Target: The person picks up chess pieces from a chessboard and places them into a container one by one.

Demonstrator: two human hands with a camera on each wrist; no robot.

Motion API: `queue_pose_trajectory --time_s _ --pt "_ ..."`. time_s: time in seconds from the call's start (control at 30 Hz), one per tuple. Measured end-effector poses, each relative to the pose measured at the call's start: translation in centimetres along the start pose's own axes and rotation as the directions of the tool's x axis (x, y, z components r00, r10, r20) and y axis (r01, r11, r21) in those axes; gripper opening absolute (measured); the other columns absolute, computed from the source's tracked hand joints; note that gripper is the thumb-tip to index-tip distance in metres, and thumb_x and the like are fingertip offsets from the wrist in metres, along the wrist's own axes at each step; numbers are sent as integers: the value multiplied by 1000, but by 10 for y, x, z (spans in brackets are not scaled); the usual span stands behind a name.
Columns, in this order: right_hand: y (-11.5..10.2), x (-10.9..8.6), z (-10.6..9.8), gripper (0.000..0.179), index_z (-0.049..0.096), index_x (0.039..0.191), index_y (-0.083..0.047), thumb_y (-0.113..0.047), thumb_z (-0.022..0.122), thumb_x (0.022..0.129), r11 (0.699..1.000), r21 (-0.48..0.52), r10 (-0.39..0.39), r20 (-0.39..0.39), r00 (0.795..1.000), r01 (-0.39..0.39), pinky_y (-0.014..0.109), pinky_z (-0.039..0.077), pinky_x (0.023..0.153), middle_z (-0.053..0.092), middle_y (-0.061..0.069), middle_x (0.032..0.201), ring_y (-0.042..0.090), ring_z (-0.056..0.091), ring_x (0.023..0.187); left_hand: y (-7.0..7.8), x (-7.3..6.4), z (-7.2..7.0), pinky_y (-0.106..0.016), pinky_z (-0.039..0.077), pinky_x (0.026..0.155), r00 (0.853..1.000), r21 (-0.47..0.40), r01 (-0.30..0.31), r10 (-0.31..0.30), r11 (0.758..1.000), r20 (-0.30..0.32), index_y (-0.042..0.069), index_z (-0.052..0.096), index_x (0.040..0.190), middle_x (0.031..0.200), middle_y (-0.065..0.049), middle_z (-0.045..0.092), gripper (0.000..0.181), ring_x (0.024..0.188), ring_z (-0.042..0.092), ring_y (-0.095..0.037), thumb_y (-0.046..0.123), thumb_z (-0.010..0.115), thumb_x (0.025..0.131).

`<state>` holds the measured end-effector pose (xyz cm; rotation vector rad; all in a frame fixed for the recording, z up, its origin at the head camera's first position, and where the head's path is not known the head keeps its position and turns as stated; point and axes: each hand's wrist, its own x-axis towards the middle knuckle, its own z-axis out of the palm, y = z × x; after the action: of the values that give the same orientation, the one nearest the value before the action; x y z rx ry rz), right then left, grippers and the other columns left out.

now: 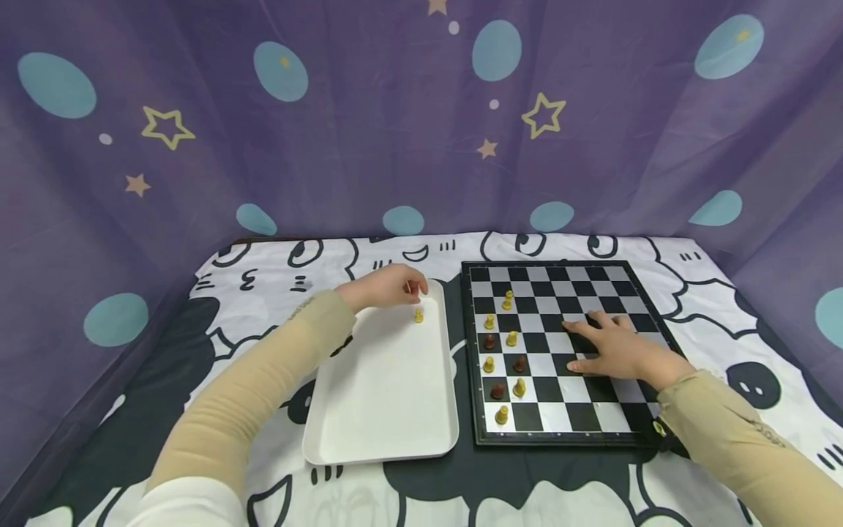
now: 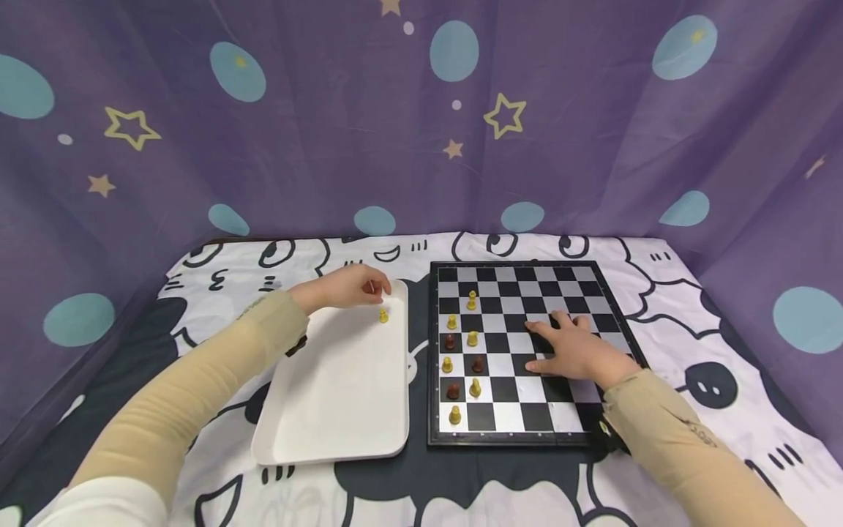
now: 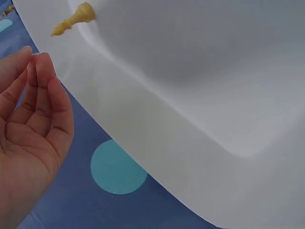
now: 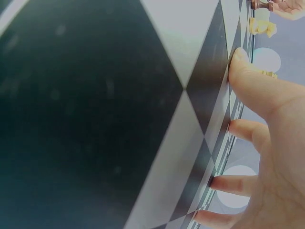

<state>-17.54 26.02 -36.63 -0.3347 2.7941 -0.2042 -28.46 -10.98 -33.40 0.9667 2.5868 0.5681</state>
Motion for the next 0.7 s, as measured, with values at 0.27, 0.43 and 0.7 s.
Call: queue_pose_trajectory --time_s 0.27,0.43,0.7 --pt "1 1 0 88 44 140 -13 -70 60 74 1000 -8 -1 -1 1000 1 74 34 85 25 34 141 62 25 120 13 2 -2 -32 47 81 1000 18 -22 22 1000 5 2 65 108 94 -7 64 19 87 57 -18 6 60 90" --pt "2 2 -1 89 43 140 -13 -70 59 75 1000 -13 2 7 1000 -2 74 34 84 24 34 141 62 25 120 21 7 -3 -31 48 78 998 4 -56 56 998 -2 2 66 107 93 -8 65 19 84 57 -18 6 60 89" --pt "2 1 -1 88 43 141 -14 -71 59 75 1000 -20 0 12 1000 0 74 35 83 24 34 141 62 25 120 41 17 2 -29 49 80 996 -28 -82 83 996 31 2 66 107 88 -5 64 21 83 59 -15 9 66 88"
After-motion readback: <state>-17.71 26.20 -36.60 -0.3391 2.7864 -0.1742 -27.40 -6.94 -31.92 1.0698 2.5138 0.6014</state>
